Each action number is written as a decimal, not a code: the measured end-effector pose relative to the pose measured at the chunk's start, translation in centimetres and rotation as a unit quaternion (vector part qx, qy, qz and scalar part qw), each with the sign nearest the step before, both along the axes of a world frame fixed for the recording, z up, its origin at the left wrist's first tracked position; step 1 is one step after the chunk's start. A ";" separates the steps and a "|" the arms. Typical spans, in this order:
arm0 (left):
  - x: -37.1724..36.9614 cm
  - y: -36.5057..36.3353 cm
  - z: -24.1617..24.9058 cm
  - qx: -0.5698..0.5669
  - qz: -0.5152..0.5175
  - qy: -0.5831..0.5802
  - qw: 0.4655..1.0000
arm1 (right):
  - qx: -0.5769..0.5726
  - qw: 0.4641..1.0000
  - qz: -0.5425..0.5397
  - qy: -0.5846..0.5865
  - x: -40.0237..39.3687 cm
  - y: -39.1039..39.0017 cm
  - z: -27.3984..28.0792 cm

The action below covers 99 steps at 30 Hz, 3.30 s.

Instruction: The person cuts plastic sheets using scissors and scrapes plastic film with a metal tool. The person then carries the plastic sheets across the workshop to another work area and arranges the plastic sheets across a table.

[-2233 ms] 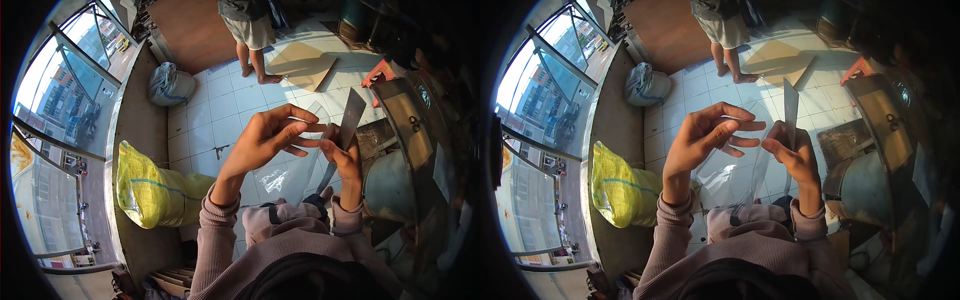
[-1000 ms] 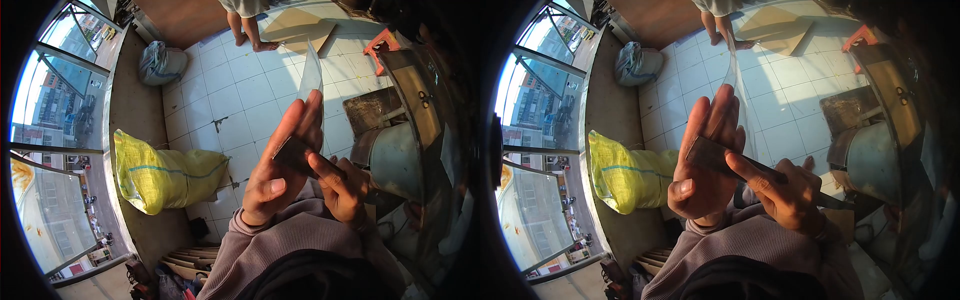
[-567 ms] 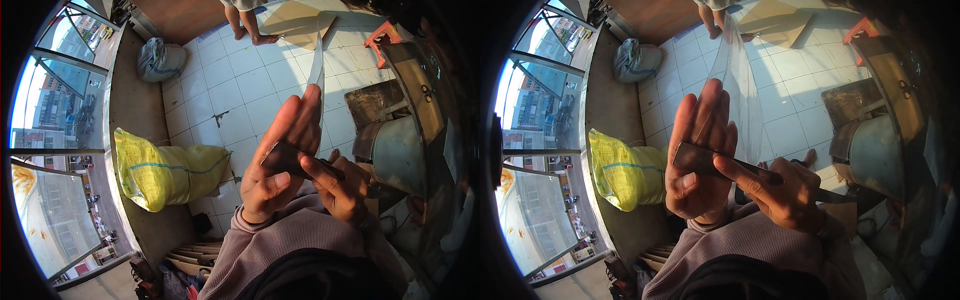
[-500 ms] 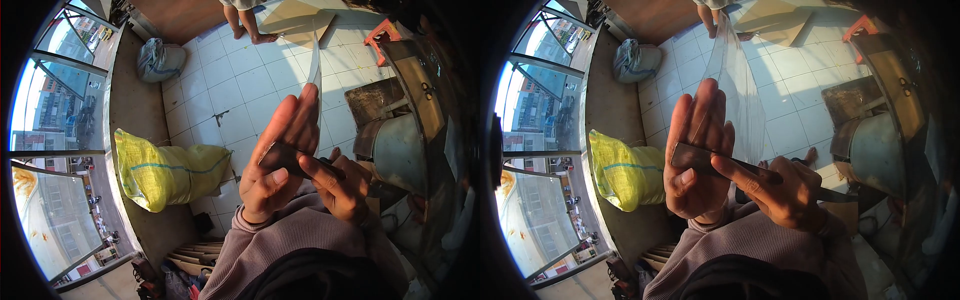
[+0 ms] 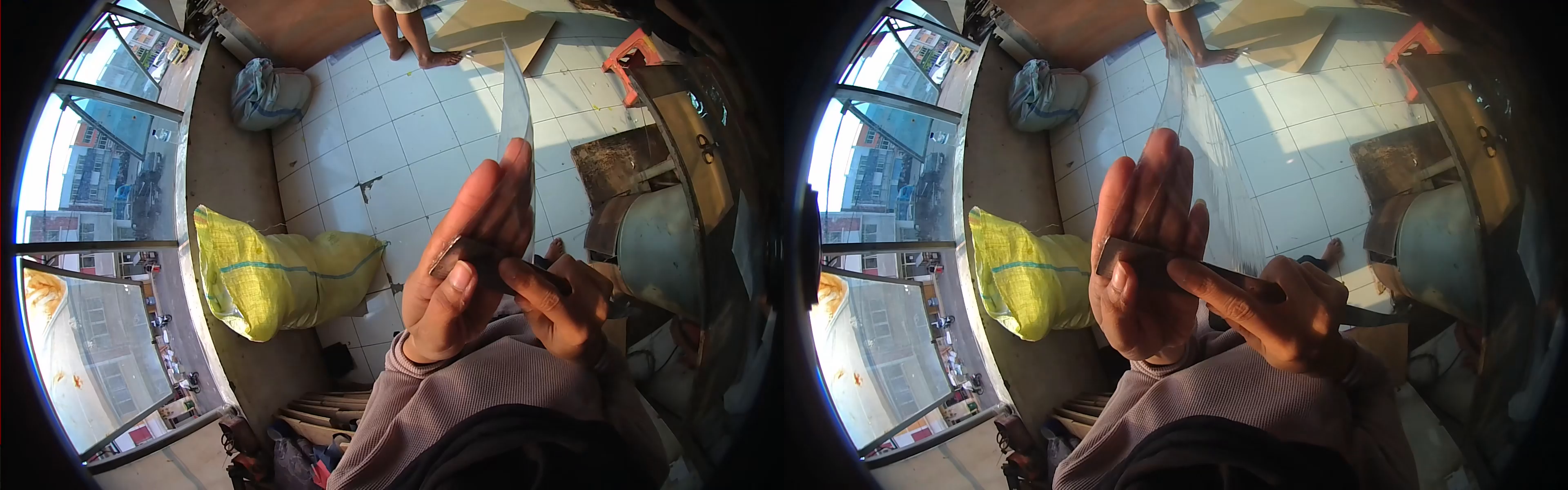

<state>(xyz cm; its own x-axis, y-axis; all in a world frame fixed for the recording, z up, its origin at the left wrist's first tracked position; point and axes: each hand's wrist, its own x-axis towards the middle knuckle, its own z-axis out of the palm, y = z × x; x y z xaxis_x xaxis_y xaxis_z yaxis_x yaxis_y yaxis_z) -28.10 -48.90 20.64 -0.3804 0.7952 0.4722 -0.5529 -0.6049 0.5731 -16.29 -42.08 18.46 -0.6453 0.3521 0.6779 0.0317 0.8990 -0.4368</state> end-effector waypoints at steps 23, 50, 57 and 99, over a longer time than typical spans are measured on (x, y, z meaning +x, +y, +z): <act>0.8 0.2 -1.2 0.070 0.077 0.051 0.993 | 0.015 0.999 0.025 -0.045 0.5 -0.1 0.9; 0.5 -0.2 -0.9 0.078 0.073 0.045 0.993 | 0.040 0.998 0.039 -0.034 0.1 0.1 0.7; 0.4 -0.2 -1.1 0.071 0.074 0.051 0.993 | 0.035 0.997 0.045 -0.054 0.3 0.3 0.7; -0.1 -1.2 -0.9 0.054 0.103 0.053 0.992 | 0.041 0.996 0.062 -0.055 -0.5 -0.1 0.7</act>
